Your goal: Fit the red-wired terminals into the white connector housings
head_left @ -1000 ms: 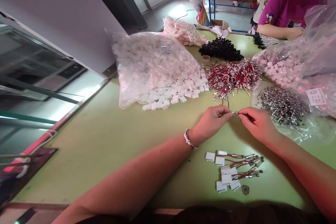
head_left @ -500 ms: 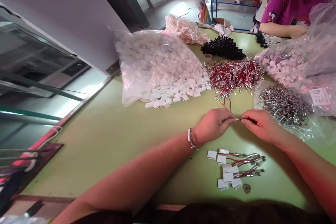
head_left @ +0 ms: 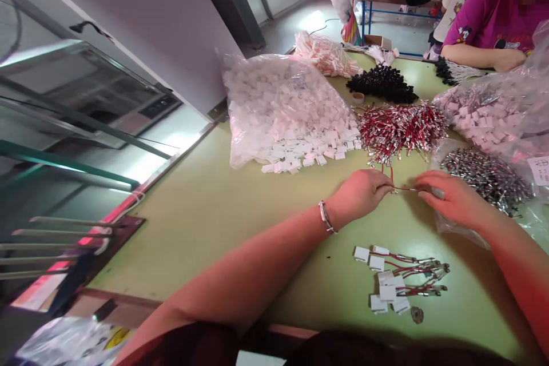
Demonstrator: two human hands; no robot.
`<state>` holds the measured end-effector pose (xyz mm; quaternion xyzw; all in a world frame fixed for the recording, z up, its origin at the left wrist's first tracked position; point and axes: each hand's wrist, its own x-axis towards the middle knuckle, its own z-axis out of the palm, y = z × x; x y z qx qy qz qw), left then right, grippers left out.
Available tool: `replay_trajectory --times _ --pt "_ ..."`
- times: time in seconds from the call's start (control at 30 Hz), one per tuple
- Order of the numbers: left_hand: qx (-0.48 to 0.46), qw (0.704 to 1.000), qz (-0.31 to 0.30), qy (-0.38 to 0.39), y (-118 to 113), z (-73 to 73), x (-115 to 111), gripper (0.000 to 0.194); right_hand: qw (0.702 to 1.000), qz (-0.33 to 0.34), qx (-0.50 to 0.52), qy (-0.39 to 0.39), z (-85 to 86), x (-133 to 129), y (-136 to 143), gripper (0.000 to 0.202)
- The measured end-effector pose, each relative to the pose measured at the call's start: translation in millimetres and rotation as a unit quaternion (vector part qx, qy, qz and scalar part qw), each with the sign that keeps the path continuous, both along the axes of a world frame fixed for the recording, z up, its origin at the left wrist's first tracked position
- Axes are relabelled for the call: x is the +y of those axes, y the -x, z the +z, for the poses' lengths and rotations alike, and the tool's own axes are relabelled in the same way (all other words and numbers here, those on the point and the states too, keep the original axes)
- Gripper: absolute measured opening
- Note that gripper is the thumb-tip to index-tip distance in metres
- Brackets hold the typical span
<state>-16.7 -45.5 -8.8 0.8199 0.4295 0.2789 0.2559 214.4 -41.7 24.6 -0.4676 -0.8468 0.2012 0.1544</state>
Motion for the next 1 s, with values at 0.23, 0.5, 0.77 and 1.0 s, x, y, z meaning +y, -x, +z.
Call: replay_trajectory --times 0.23,0.5,0.77,1.0 --pt "-0.015 0.999 0.035 -0.022 10.2 16.5 5.0 0.020 1.000 0.017 -0.010 0.002 3.2 -9.7 48.0 0.035" --pt "0.249 0.941 0.219 -0.060 65.2 11.2 39.6 0.019 0.988 -0.106 0.085 0.077 -0.9 14.7 32.3 0.019" --pt "0.220 0.956 0.181 -0.072 48.8 7.3 34.0 0.012 0.992 -0.100 0.074 -0.015 -11.0 8.4 23.3 0.016" --pt "-0.276 0.920 0.180 0.211 15.9 11.3 10.4 0.022 0.988 -0.100 0.117 0.030 -3.3 -6.7 31.5 0.020"
